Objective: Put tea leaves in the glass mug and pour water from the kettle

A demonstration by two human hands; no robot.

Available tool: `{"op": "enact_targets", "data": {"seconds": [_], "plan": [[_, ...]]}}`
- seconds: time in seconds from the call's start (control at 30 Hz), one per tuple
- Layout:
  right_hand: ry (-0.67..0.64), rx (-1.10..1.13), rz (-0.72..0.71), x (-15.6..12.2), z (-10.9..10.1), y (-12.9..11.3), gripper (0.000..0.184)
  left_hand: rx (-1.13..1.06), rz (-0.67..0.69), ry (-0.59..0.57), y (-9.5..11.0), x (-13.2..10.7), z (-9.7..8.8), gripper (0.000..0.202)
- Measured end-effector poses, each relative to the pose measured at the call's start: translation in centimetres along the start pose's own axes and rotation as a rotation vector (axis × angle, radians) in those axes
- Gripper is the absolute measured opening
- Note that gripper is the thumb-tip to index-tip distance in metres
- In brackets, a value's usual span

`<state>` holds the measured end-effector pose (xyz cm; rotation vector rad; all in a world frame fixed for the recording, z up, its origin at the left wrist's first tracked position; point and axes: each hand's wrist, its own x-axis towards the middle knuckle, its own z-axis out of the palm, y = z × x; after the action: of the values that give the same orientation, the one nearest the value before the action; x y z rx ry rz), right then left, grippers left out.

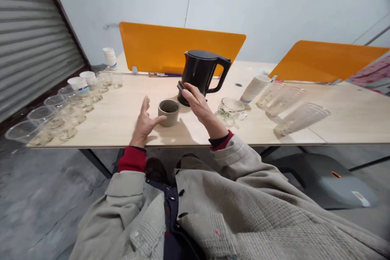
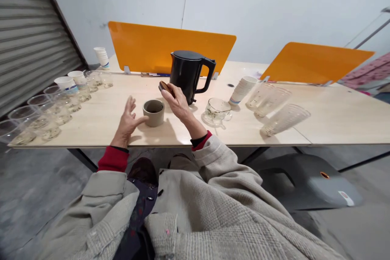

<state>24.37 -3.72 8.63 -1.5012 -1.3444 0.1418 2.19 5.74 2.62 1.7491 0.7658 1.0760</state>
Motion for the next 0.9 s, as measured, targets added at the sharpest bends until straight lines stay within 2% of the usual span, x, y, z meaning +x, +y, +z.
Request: {"op": "enact_targets", "data": {"seconds": [0.1, 0.17, 0.23, 0.3, 0.4, 0.5, 0.63, 0.73, 0.9], "plan": [[-0.025, -0.059, -0.093, -1.2, -0.4, -1.4, 0.082, -0.079, 0.082, 0.154, 1.9, -0.7, -2.3, 0.111], [-0.081, -0.124, -0.211, -1.9, -0.1, -2.8, 0.086, -0.075, 0.127, 0.143, 3.9, -1.2, -3.3, 0.095], [-0.147, -0.189, -0.317, -2.6, 0.7, -4.3, 0.09, -0.033, 0.079, 0.092, 5.7, -1.8, -3.5, 0.08], [-0.192, -0.236, -0.389, -3.1, 1.5, -5.3, 0.093, -0.034, 0.03, 0.078, 7.0, -2.3, -3.3, 0.078], [-0.221, -0.263, -0.447, -3.8, 2.9, -5.8, 0.095, -0.075, 0.002, 0.063, 7.7, -2.8, -2.8, 0.073], [-0.216, -0.273, -0.482, -4.1, 4.1, -5.8, 0.097, -0.102, 0.021, 0.064, 7.6, -3.0, -2.5, 0.054], [-0.167, -0.314, -0.517, -4.1, 4.6, -5.6, 0.102, -0.038, 0.131, 0.237, 7.1, -2.0, -3.1, 0.039], [-0.094, -0.34, -0.511, -4.1, 3.5, -4.8, 0.101, 0.144, 0.217, 0.403, 5.9, -0.1, -4.5, 0.035], [0.015, -0.376, -0.441, -5.9, 0.2, -2.4, 0.087, 0.341, 0.043, 0.508, 2.4, 3.2, -6.5, 0.028]]}}
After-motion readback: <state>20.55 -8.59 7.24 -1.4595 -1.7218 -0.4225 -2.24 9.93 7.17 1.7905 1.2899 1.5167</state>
